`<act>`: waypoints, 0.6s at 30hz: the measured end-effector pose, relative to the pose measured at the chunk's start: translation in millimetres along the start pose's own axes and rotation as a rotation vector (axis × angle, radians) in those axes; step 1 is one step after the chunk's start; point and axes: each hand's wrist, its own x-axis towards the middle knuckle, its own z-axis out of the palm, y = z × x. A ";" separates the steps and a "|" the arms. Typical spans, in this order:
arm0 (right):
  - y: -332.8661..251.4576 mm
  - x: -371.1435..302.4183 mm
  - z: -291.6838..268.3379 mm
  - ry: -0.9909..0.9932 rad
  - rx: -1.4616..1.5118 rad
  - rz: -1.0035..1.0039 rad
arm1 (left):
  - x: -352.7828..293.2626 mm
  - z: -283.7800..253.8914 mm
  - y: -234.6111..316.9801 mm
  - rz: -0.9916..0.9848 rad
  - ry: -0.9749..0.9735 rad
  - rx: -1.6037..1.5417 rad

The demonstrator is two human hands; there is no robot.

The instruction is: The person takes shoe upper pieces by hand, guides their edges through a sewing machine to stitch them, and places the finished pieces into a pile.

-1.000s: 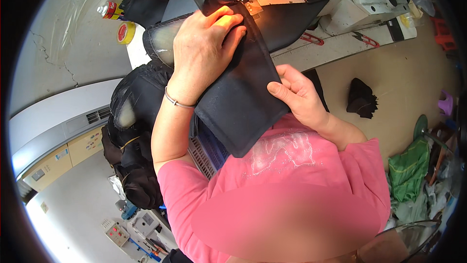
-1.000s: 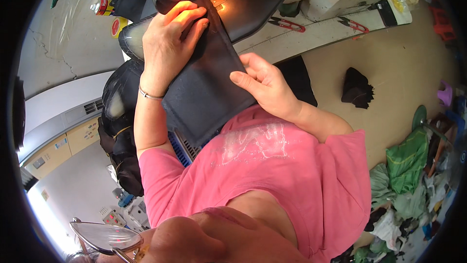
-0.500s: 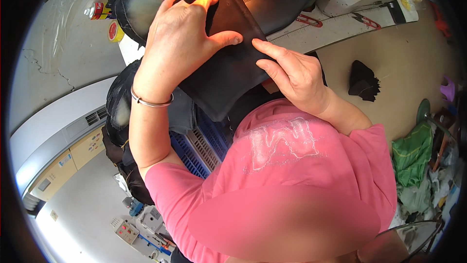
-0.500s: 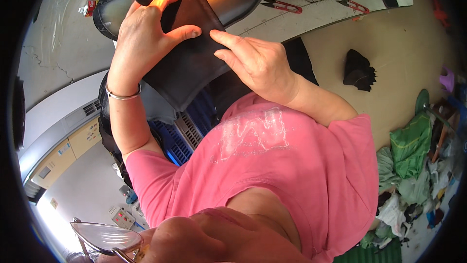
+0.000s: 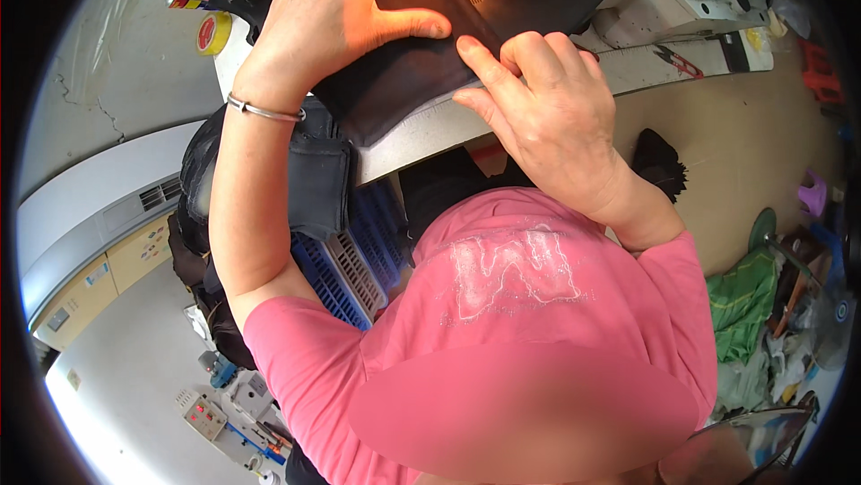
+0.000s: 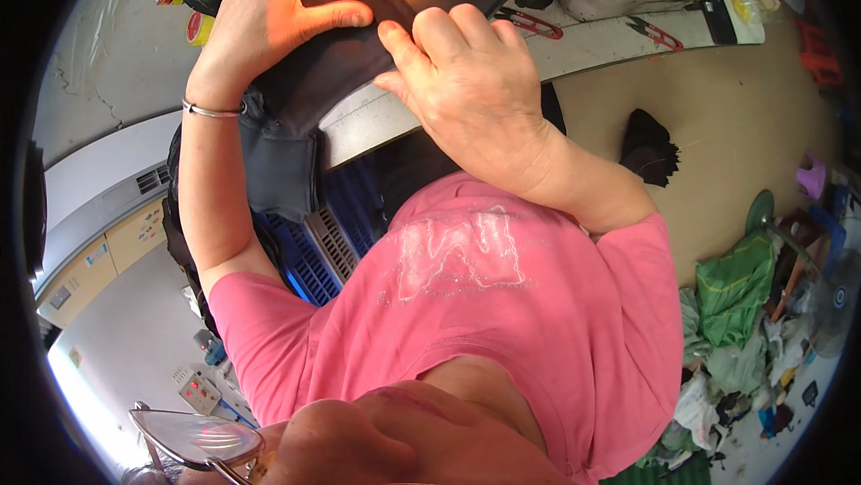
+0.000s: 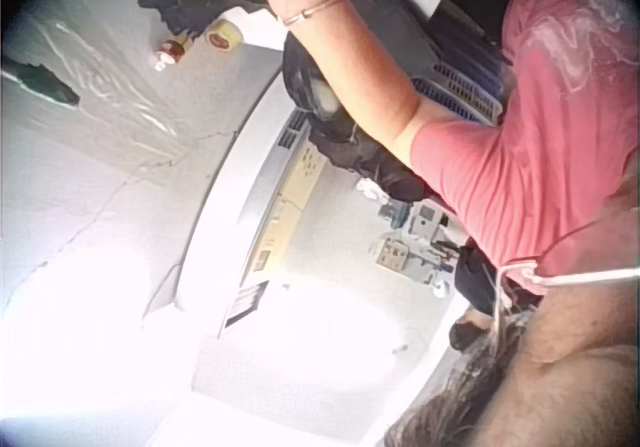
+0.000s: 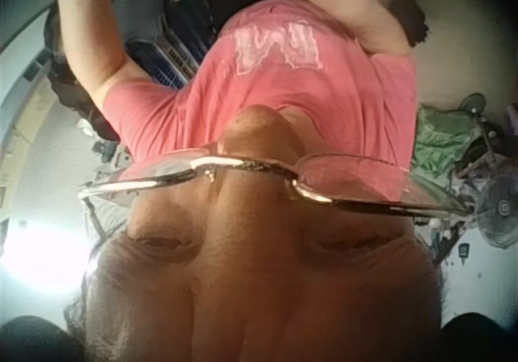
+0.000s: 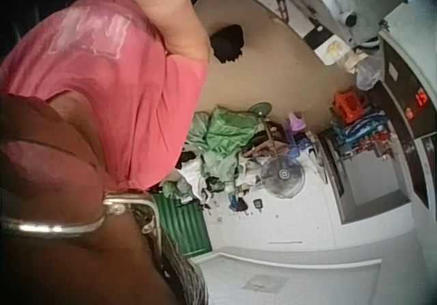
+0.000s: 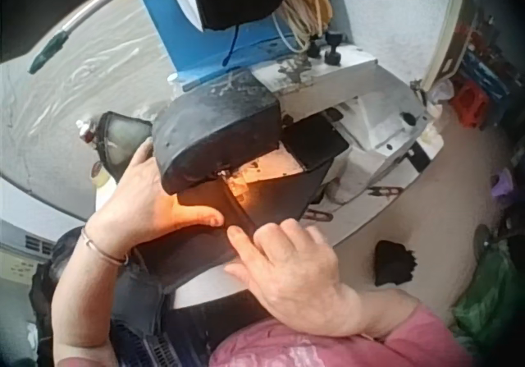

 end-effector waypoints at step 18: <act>-6.8 43.8 31.1 -0.054 -0.132 0.030 | 45.5 21.7 -100.7 0.117 0.164 -0.111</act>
